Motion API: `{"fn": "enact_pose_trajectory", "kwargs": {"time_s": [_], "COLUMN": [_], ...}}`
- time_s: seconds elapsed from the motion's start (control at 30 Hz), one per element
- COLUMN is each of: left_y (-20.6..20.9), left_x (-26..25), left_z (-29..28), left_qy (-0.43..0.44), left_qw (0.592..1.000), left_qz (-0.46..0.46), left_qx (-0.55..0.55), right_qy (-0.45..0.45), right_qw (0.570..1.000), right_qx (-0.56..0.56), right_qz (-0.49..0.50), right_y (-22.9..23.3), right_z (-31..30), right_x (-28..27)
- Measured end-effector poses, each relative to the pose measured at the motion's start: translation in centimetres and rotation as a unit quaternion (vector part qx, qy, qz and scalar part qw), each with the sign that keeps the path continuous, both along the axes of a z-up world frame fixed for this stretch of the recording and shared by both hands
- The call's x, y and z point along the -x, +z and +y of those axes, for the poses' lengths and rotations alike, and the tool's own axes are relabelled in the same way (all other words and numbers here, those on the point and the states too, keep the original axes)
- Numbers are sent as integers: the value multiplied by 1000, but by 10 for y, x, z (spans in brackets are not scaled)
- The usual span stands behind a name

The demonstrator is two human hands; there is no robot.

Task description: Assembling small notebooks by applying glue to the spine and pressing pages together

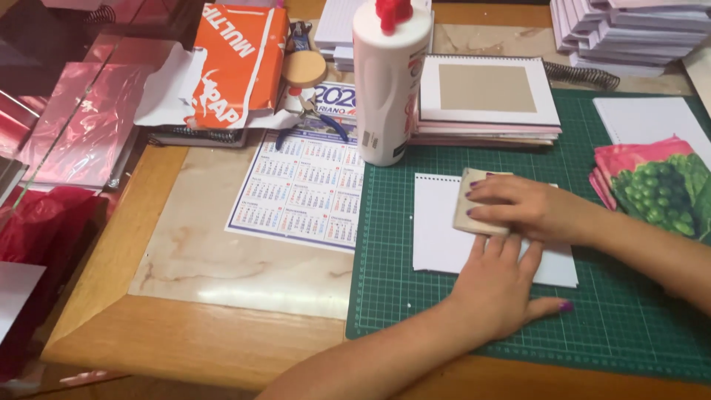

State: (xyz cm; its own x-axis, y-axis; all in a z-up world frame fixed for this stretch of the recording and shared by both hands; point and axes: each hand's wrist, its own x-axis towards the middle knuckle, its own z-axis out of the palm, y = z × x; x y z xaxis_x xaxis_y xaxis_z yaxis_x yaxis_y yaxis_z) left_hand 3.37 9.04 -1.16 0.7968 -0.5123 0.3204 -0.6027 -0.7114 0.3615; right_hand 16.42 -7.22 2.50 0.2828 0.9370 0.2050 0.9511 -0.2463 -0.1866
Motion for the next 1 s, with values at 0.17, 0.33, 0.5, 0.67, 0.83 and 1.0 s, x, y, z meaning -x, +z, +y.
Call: {"fn": "enact_pose_trajectory", "kwargs": {"time_s": [0.17, 0.33, 0.5, 0.67, 0.83, 1.0], "left_y": [12, 16, 19, 12, 11, 10], "left_x": [3, 2, 3, 2, -1, 1], "left_z": [8, 7, 11, 7, 5, 6], "left_qy": [-9, -20, -29, -32, -34, -26], "left_qw": [999, 998, 997, 995, 994, 997], "left_qz": [6, 45, 59, 74, 99, 61], "left_qx": [37, 24, 48, 51, 25, 39], "right_qy": [26, 67, 108, 105, 28, 32], "right_qw": [999, 996, 993, 988, 985, 992], "right_qx": [-15, -44, -41, -95, -147, -83], "right_qz": [29, 29, 12, -66, -90, -88], "right_y": [-9, -6, -4, 31, 45, 20], "right_z": [0, 29, 64, 82, 39, 15], "right_x": [-9, -17, -28, -21, -5, -2]}}
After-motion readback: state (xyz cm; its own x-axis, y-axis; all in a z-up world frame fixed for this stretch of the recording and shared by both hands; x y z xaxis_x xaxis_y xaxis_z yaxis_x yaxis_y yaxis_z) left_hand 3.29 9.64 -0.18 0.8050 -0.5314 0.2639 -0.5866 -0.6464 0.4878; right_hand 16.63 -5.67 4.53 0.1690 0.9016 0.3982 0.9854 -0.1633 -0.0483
